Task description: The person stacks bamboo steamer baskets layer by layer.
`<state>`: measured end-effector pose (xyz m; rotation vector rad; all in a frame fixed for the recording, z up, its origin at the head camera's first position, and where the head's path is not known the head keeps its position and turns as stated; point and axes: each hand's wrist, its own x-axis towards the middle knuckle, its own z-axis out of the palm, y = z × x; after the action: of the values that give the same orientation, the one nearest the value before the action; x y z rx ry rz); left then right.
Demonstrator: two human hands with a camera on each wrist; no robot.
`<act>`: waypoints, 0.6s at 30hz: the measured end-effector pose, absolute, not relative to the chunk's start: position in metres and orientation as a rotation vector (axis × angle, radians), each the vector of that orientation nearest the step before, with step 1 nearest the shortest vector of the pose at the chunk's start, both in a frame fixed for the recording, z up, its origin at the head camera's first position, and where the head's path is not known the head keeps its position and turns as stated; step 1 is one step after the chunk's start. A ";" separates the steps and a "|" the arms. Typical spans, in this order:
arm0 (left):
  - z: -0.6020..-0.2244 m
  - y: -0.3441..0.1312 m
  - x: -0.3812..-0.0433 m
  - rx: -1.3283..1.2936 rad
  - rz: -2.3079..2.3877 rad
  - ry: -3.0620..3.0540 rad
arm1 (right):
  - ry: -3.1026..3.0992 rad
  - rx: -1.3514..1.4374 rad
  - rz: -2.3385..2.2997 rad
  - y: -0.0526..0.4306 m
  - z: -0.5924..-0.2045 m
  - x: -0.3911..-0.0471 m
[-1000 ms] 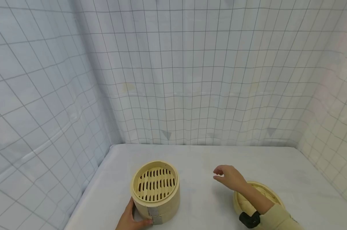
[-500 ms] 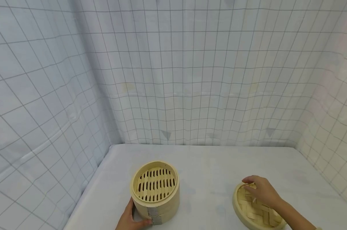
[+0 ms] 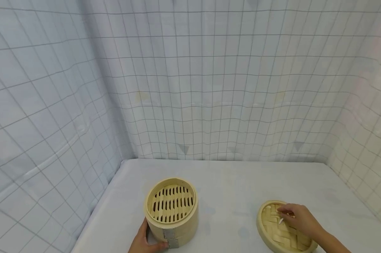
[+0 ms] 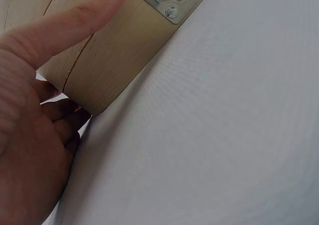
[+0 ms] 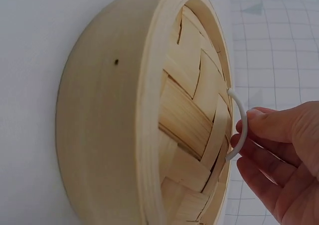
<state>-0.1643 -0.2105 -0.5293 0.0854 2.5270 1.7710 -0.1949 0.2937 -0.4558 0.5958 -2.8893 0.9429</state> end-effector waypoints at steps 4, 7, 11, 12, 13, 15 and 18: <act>-0.529 -0.210 -0.163 0.068 1.748 2.538 | -2.892 0.692 1.009 0.301 -0.461 -0.193; -0.527 -0.209 -0.161 0.049 1.737 2.532 | -2.853 0.770 1.070 0.307 -0.465 -0.190; -0.526 -0.208 -0.161 0.041 1.754 2.517 | -2.698 0.920 1.027 0.312 -0.471 -0.189; -0.525 -0.208 -0.160 0.040 1.757 2.517 | -2.669 0.928 0.997 0.312 -0.473 -0.189; -0.525 -0.208 -0.160 0.039 1.755 2.520 | -2.646 0.933 0.973 0.313 -0.475 -0.189; -0.525 -0.209 -0.160 0.037 1.751 2.525 | -2.622 0.904 0.899 0.312 -0.479 -0.188; -0.526 -0.209 -0.160 0.023 1.734 2.541 | -2.574 0.835 0.709 0.310 -0.487 -0.187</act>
<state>-0.1601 -0.2092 -0.5256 0.0232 2.5406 1.7338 -0.1870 0.3100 -0.4869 0.8351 -2.5738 0.7093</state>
